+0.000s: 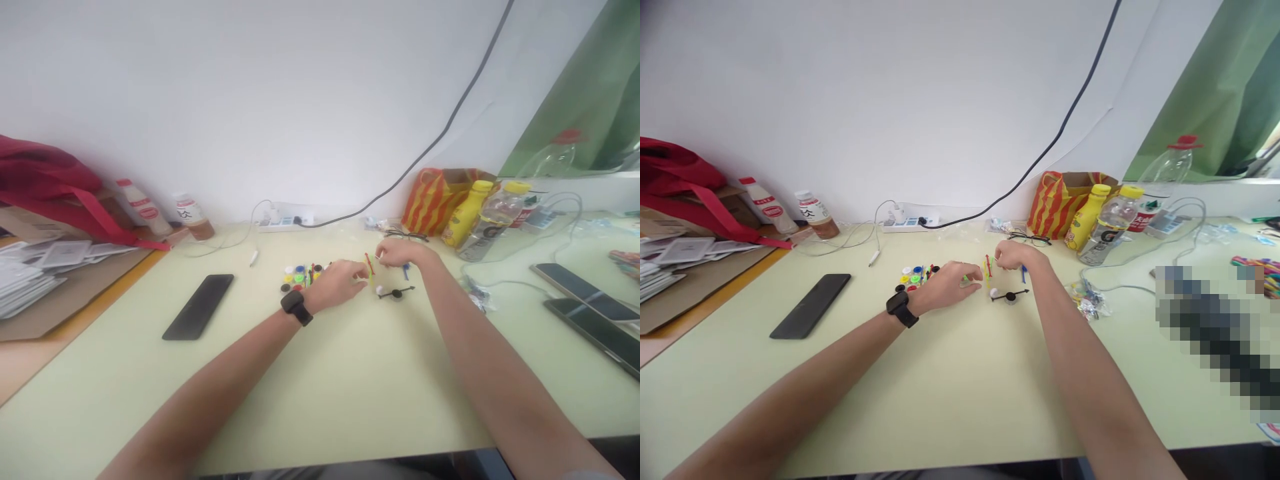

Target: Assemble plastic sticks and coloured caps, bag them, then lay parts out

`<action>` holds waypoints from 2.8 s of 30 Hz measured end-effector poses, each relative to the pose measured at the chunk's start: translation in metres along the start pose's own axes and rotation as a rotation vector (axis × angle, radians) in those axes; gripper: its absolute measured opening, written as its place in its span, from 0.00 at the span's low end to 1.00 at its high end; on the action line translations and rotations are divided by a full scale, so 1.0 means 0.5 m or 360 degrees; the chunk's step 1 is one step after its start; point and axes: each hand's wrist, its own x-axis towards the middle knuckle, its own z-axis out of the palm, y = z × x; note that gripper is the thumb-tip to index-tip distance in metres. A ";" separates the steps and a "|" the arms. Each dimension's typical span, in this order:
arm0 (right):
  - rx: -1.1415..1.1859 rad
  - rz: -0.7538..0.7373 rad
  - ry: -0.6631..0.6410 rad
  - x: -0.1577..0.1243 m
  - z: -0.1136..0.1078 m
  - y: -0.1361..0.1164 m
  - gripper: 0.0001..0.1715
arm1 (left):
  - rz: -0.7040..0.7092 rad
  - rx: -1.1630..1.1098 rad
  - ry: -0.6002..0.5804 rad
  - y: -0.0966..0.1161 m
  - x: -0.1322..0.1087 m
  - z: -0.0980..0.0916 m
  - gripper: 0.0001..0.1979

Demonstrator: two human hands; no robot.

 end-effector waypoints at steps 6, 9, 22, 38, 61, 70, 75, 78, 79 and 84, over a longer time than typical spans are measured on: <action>0.0007 0.0039 -0.0109 -0.002 -0.005 0.014 0.08 | 0.0031 0.0194 0.0021 0.011 0.002 -0.014 0.07; -0.0016 0.0055 -0.0102 -0.025 -0.027 0.009 0.04 | 0.0141 0.0187 -0.0043 0.027 0.000 -0.012 0.11; -0.0116 -0.0074 0.0030 -0.145 -0.083 -0.063 0.05 | 0.0087 0.0090 -0.0290 0.042 -0.005 0.011 0.10; 0.0129 -0.0375 0.0564 -0.177 0.131 0.071 0.06 | -0.0057 0.0365 -0.0004 0.049 -0.012 0.083 0.17; 0.1082 -0.0540 0.0646 -0.162 0.160 -0.022 0.21 | 0.0058 -0.0589 0.0069 0.030 0.014 -0.008 0.12; 0.0218 -0.0354 0.0910 -0.172 0.166 -0.001 0.14 | 0.0094 -0.0164 -0.0272 0.012 0.004 -0.014 0.05; -0.0139 0.0006 0.0674 -0.190 0.152 0.046 0.16 | 0.0098 0.0250 -0.0239 0.013 -0.006 0.004 0.05; -0.0033 -0.0058 0.0532 -0.189 0.154 0.059 0.08 | 0.0072 0.0465 -0.0118 0.010 -0.006 0.003 0.06; 0.0004 -0.0083 0.0513 -0.187 0.156 0.061 0.06 | 0.0073 0.0527 -0.0086 0.010 -0.005 0.001 0.07; 0.0167 -0.0156 0.0630 -0.174 0.156 0.063 0.05 | 0.0053 0.0610 -0.0097 0.011 -0.002 -0.006 0.05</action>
